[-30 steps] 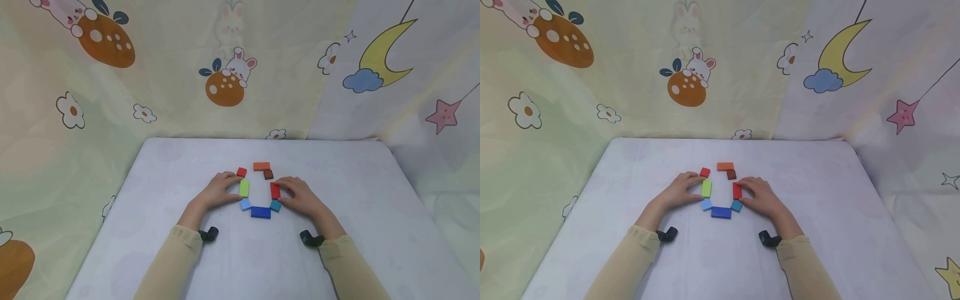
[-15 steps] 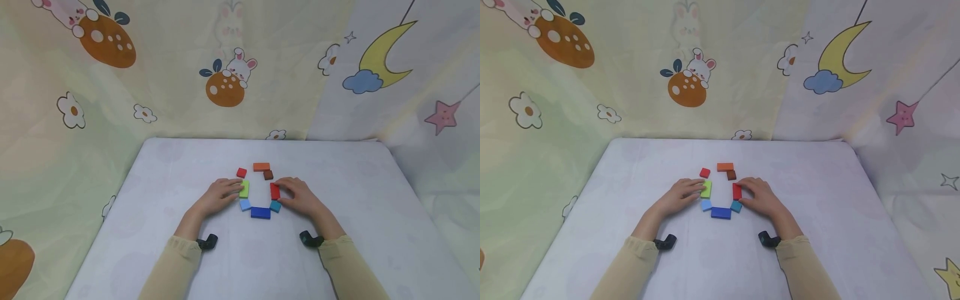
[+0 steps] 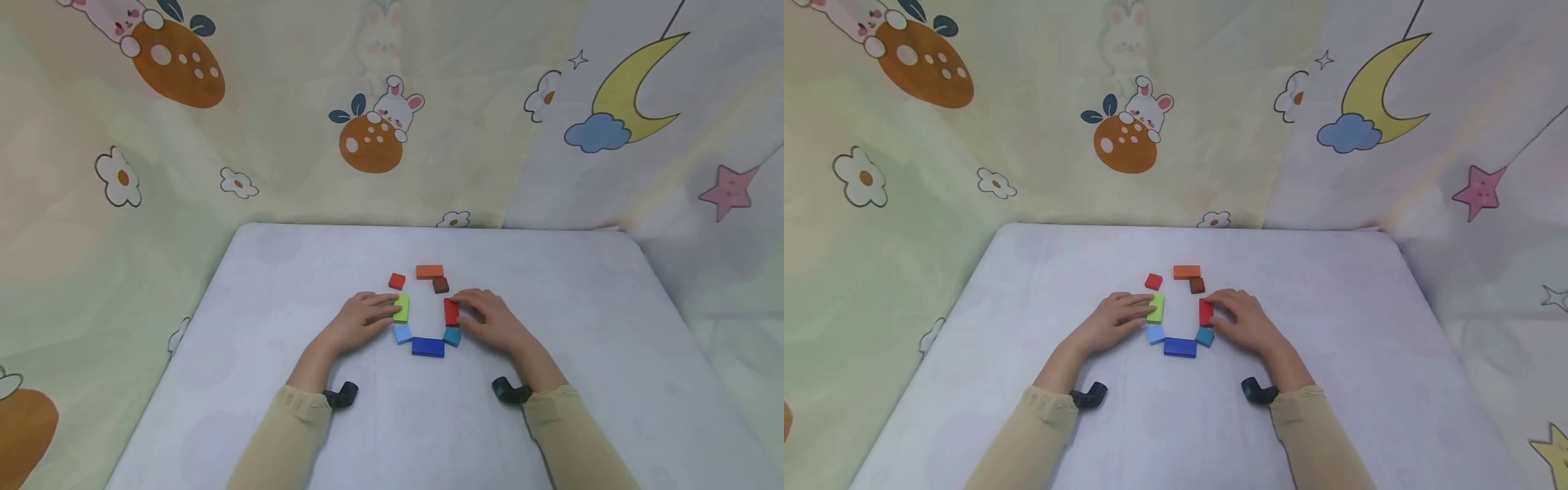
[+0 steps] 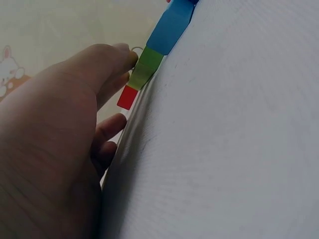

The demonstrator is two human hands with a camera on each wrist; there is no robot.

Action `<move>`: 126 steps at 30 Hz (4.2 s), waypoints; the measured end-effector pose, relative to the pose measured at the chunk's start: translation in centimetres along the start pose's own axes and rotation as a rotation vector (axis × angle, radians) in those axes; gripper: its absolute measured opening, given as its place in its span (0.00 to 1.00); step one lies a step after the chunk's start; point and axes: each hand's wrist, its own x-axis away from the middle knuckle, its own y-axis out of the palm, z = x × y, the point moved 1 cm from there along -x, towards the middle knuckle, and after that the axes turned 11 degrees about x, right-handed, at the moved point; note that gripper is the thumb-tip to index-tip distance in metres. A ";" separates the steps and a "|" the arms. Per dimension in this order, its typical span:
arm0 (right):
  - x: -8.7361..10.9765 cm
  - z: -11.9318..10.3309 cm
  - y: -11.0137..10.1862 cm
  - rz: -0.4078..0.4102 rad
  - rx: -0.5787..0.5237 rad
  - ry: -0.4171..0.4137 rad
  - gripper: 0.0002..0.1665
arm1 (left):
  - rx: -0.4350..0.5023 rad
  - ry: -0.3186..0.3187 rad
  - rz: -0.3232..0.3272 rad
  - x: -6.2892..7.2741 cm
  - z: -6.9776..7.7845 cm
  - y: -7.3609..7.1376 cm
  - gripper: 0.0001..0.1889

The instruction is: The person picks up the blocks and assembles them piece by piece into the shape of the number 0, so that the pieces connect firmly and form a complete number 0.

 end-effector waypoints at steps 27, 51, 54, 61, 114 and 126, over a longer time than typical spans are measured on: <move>-6.2 -1.3 -2.2 -0.196 -0.075 0.150 0.28 | 0.028 -0.020 0.010 0.0 -0.7 0.2 0.20; -8.9 -0.8 -2.3 -0.214 -0.055 0.172 0.25 | 0.022 -0.036 -0.001 -0.3 -0.4 0.0 0.20; -8.4 -0.8 -2.7 -0.219 -0.050 0.140 0.24 | 0.025 -0.031 0.008 -0.3 -0.5 0.0 0.20; -7.6 -0.3 -2.8 -0.227 -0.044 0.105 0.21 | 0.023 -0.027 0.009 -0.3 -0.5 -0.1 0.20; -1.9 -1.0 -0.6 -0.020 -0.146 0.213 0.26 | 0.039 -0.031 0.016 -0.2 -0.5 0.0 0.20; -1.9 -0.9 0.1 -0.001 -0.078 0.232 0.25 | 0.035 -0.009 0.018 -0.2 -0.5 0.1 0.20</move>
